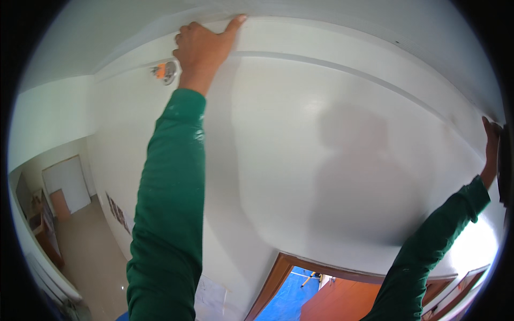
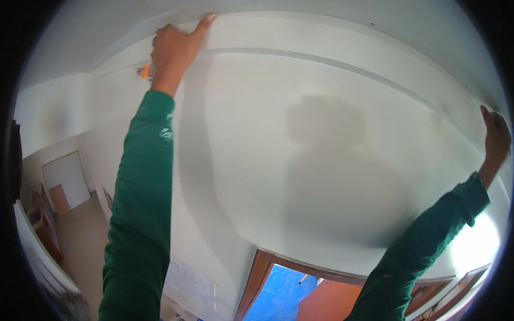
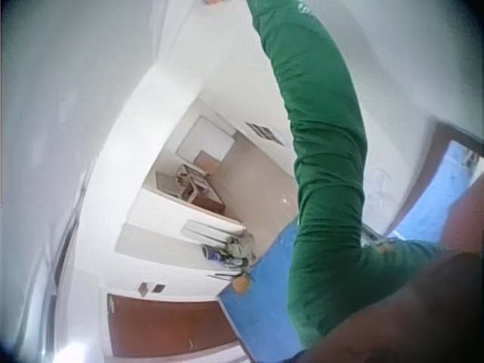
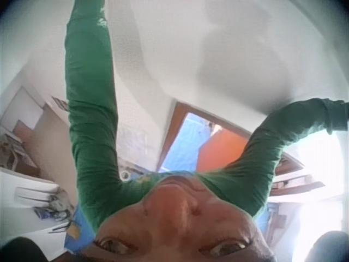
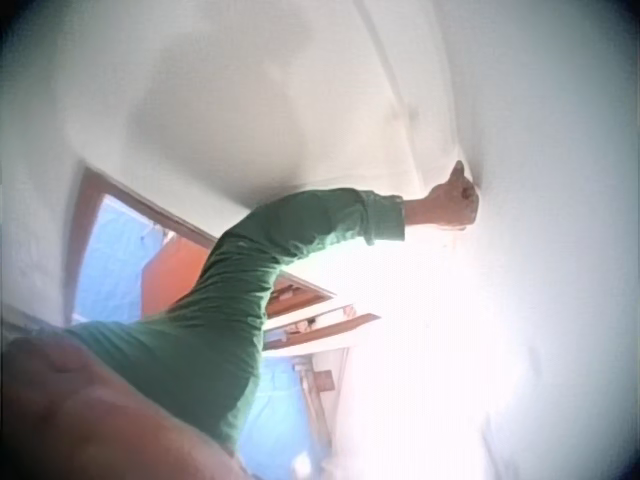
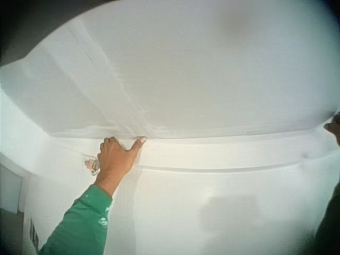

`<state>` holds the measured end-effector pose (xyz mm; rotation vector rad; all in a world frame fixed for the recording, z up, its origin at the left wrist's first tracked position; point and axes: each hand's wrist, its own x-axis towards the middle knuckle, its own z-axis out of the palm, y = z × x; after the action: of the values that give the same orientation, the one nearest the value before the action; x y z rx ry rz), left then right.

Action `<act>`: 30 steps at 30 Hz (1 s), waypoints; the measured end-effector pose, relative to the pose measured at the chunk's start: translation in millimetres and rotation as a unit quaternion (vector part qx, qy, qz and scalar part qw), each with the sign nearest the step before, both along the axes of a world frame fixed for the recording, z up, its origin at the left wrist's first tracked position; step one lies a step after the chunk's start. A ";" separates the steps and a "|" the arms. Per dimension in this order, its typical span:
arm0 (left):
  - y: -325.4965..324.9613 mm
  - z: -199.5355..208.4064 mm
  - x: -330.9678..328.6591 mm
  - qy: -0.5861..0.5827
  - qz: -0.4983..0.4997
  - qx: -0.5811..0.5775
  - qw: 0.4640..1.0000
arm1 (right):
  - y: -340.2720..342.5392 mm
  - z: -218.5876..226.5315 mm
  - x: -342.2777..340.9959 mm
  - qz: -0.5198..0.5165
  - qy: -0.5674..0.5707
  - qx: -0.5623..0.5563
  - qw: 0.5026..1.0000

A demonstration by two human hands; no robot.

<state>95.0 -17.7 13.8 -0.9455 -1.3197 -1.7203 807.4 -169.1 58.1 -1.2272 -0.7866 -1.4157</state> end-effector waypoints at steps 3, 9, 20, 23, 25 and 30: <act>5.4 5.6 -8.3 0.011 0.009 0.007 1.000 | 1.0 1.3 11.1 -0.008 0.072 0.036 0.997; 9.7 22.3 -17.7 0.033 0.004 -0.055 0.998 | -12.4 -22.8 -46.8 0.013 0.041 0.099 0.994; 22.9 23.6 -36.4 0.025 0.034 -0.074 0.996 | -29.3 -37.3 -79.2 0.084 0.111 0.112 0.984; 25.5 25.1 -41.9 0.034 0.044 -0.071 0.996 | -45.1 -42.0 -67.3 0.094 0.140 0.074 0.983; 26.9 23.7 -43.4 0.022 0.057 -0.065 0.996 | -43.3 -40.9 -71.1 0.085 0.118 0.068 0.987; 27.6 23.6 -45.7 0.014 0.050 -0.067 0.996 | -53.2 -27.7 -101.7 0.175 0.227 -0.023 0.958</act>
<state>49.3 9.9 37.4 -0.9588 -1.4522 -1.5534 705.6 -222.3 30.5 -1.3081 -0.6727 -0.7902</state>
